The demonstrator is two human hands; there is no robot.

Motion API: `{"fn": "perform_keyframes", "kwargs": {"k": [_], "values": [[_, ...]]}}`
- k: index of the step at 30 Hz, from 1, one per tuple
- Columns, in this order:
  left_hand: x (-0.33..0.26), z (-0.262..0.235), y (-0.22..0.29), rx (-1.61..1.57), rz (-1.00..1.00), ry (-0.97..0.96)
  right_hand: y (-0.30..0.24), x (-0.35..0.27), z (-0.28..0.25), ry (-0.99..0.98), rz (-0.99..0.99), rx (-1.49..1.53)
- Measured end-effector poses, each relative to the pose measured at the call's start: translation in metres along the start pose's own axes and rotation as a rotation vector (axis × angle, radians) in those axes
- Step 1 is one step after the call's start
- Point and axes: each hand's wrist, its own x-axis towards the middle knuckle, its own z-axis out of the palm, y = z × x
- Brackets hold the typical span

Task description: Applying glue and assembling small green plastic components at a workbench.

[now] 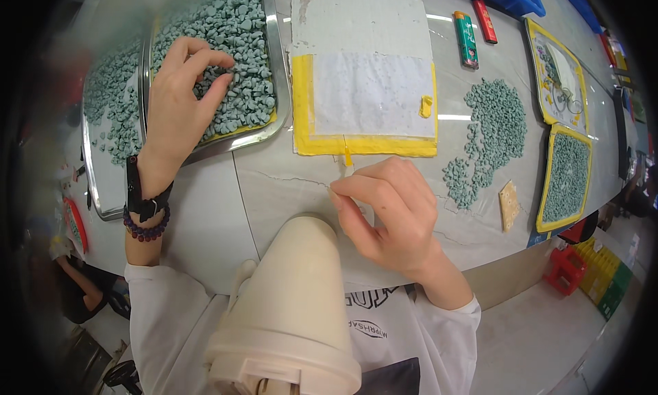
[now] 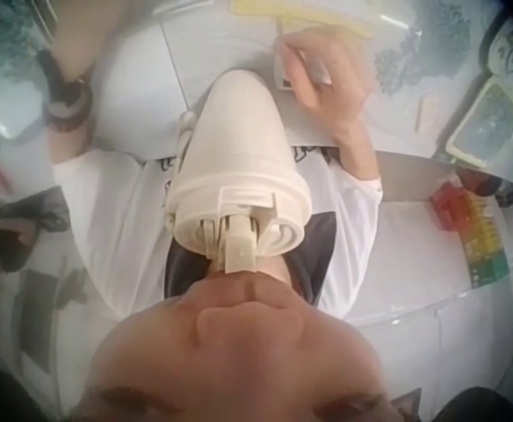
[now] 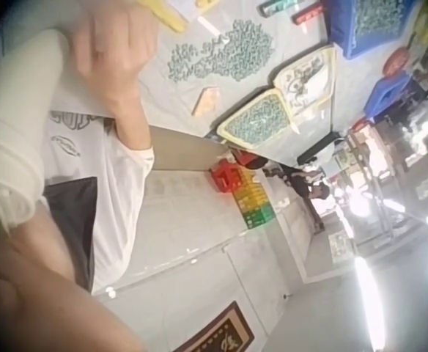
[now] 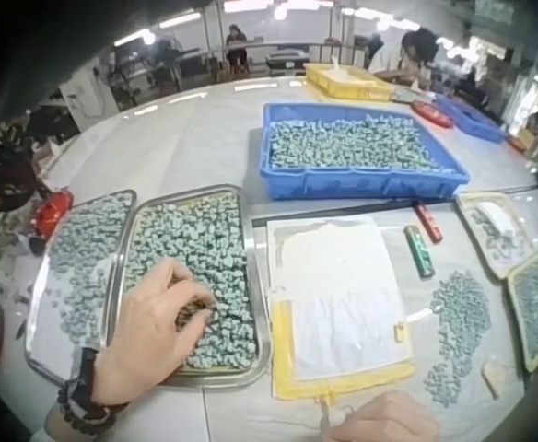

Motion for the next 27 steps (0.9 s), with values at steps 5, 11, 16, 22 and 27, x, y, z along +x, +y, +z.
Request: {"fn": "perform_keyframes", "kwargs": {"k": [5,11,16,22,27], "values": [[0.000,0.001,-0.005,-0.015,0.035,0.003,-0.001,0.000,0.003,0.055,0.040,-0.002],[-0.007,-0.010,0.010,0.059,0.241,0.185,0.001,0.001,0.002,0.078,0.042,0.005],[-0.039,0.001,0.054,-0.506,0.187,-0.007,0.000,0.000,0.007,0.000,-0.019,0.038],[-0.062,0.016,0.072,-1.041,-0.254,-0.407,0.008,0.002,-0.010,0.095,0.010,-0.003],[-0.062,0.023,0.064,-1.250,-0.515,-0.460,-0.008,0.014,-0.037,-0.512,0.258,-0.070]]}}
